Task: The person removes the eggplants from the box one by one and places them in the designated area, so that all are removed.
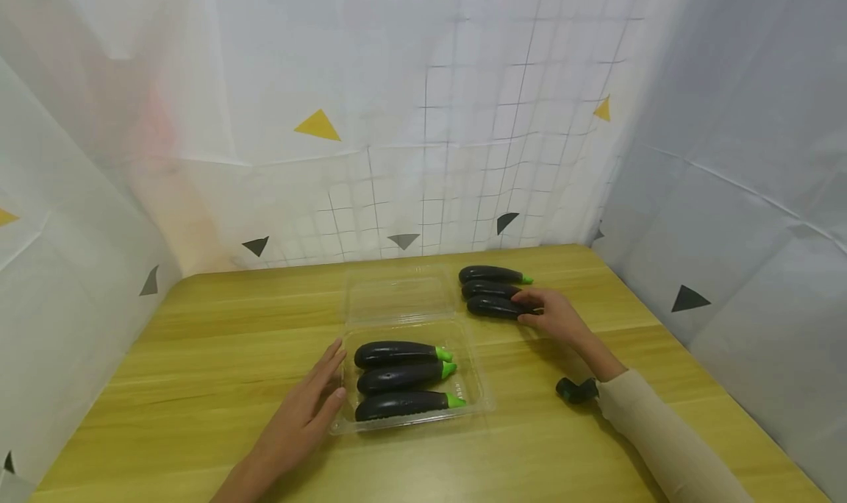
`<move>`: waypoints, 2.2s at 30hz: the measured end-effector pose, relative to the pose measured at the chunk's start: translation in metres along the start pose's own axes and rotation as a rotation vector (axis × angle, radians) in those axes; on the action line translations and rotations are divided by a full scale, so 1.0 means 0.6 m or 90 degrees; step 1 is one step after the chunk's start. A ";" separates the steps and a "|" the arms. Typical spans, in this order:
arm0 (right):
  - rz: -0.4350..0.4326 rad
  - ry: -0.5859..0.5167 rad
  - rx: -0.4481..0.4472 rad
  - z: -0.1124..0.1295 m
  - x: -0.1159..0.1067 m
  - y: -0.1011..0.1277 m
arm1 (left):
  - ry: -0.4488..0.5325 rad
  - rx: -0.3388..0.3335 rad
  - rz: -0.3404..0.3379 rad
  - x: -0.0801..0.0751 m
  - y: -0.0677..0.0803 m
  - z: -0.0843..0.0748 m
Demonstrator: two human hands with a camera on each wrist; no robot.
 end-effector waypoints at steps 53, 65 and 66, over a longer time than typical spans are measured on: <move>-0.092 0.098 -0.092 0.079 -0.012 0.000 | -0.005 -0.001 -0.003 -0.002 0.001 -0.006; -0.087 0.001 -0.108 0.159 -0.009 -0.005 | 0.002 0.013 -0.006 -0.002 -0.001 -0.006; -0.084 -0.008 -0.112 0.166 -0.008 -0.005 | 0.003 0.012 -0.006 -0.002 -0.001 -0.006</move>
Point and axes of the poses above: each hand's wrist, its own y-axis away from the middle knuckle, its own x-axis out of the palm, z = x × y, the point moved 10 cm from there along -y, towards the middle knuckle, and after that the axes turned 3 degrees about z, right-handed, at the moved point
